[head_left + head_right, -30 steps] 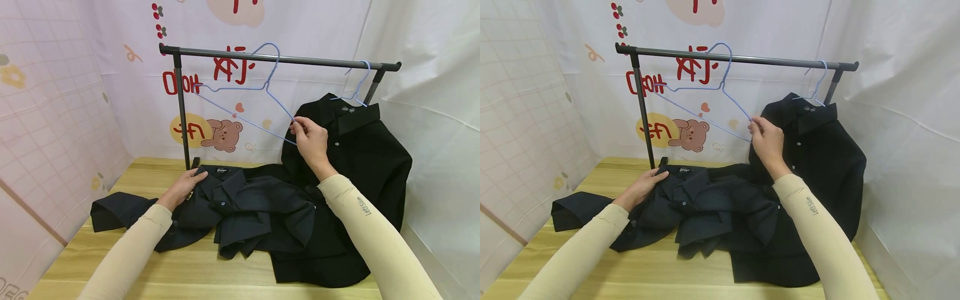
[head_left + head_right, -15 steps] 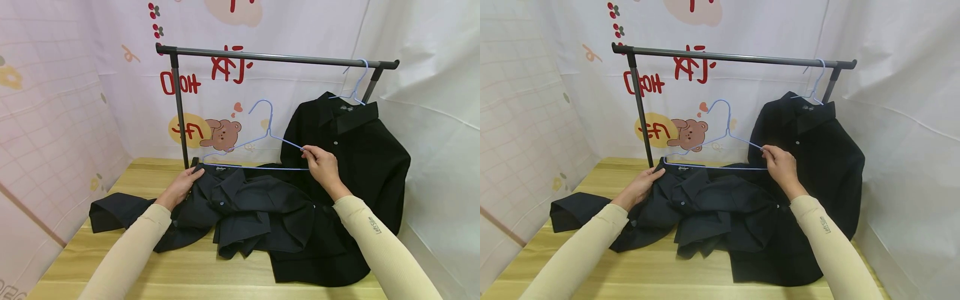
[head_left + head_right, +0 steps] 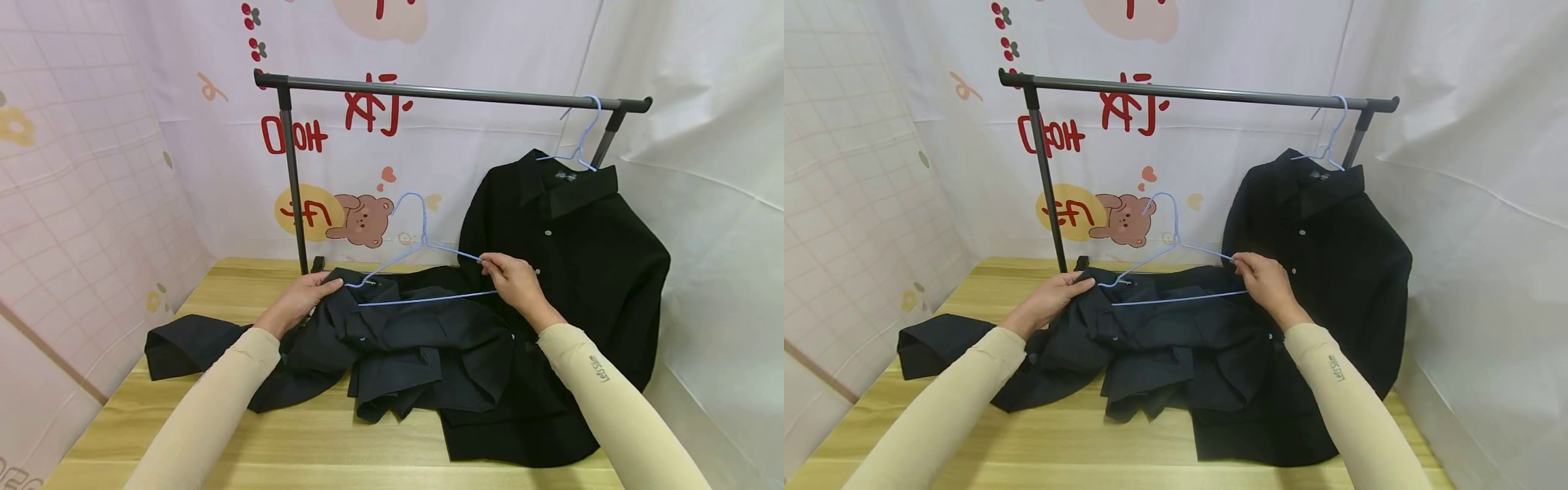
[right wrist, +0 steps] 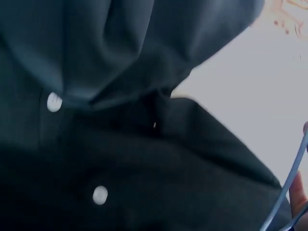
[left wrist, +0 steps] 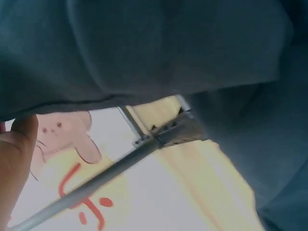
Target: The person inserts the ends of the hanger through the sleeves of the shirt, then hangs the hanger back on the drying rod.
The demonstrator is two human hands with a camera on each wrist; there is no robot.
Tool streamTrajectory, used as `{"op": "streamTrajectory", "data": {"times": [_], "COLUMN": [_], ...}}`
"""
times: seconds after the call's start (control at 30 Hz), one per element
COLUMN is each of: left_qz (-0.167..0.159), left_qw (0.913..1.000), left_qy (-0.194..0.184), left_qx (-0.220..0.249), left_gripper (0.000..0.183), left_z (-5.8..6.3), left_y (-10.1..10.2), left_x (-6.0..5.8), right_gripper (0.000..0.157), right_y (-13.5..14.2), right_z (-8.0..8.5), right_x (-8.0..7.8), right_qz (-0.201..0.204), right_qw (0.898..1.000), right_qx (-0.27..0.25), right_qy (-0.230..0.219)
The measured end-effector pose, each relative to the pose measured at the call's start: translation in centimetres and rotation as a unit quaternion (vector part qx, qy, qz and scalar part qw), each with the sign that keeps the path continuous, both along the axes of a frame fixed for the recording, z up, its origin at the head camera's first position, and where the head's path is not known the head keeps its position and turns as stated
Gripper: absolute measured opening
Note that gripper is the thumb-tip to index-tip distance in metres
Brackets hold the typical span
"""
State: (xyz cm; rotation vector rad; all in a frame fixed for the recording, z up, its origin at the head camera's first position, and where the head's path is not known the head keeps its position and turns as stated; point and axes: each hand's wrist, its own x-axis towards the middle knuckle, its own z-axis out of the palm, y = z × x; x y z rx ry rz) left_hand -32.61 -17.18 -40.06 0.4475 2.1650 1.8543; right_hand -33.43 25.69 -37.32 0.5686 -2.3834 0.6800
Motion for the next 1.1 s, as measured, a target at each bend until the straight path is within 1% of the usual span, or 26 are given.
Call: {"op": "streamTrajectory", "data": {"times": [0.07, 0.13, 0.23, 0.37, 0.53, 0.57, 0.7, 0.8, 0.93, 1.0, 1.1], "left_qz": [-0.017, -0.026, -0.017, -0.007, 0.0, 0.002, 0.009, 0.009, 0.002, -0.005, -0.026], "left_qw": [0.9994, 0.9986, 0.998, 0.9975, 0.9958, 0.9949, 0.9869, 0.9809, 0.9789, 0.978, 0.9764], "left_qy": [0.02, 0.029, 0.032, 0.039, 0.059, 0.064, 0.11, 0.145, 0.16, 0.163, 0.17], "left_qx": [-0.022, -0.035, -0.052, -0.059, -0.071, -0.078, -0.118, -0.129, -0.127, -0.13, -0.13], "left_gripper": [0.033, 0.029, 0.023, 0.023, 0.024, 0.023, 0.02, 0.019, 0.018, 0.018, 0.016], "left_z": [0.3, 0.5, 0.7, 1.0, 1.3, 1.5, 2.5, 3.3, 3.7, 3.8, 3.7], "left_y": [0.5, 1.2, 2.1, 3.1, 4.2, 4.4, 5.1, 5.3, 5.3, 5.3, 5.6], "left_x": [0.1, 0.1, 0.2, 0.2, 0.1, 0.1, 0.2, 0.2, 0.3, 0.5, 0.5], "right_gripper": [0.016, 0.017, 0.017, 0.014, 0.011, 0.011, 0.01, 0.009, 0.008, 0.016, 0.041], "right_y": [-1.0, -2.1, -3.5, -5.2, -7.2, -7.5, -8.8, -9.4, -9.5, -9.7, -10.3], "right_z": [-0.4, -0.8, -1.4, -1.9, -2.3, -2.4, -2.8, -2.9, -3.1, -3.1, -2.7], "right_x": [0.0, 0.1, 0.4, 0.8, 1.6, 1.7, 2.5, 3.0, 3.3, 3.3, 3.2], "right_qz": [0.004, 0.003, 0.0, 0.008, 0.027, 0.033, 0.058, 0.079, 0.097, 0.106, 0.116], "right_qw": [1.0, 1.0, 0.999, 0.999, 0.999, 0.999, 0.998, 0.996, 0.991, 0.986, 0.976], "right_qx": [0.009, 0.018, 0.032, 0.044, 0.037, 0.035, 0.02, 0.0, -0.027, -0.032, -0.024], "right_qy": [-0.012, -0.02, -0.022, -0.017, -0.008, -0.008, -0.019, -0.04, -0.093, -0.127, -0.184]}}
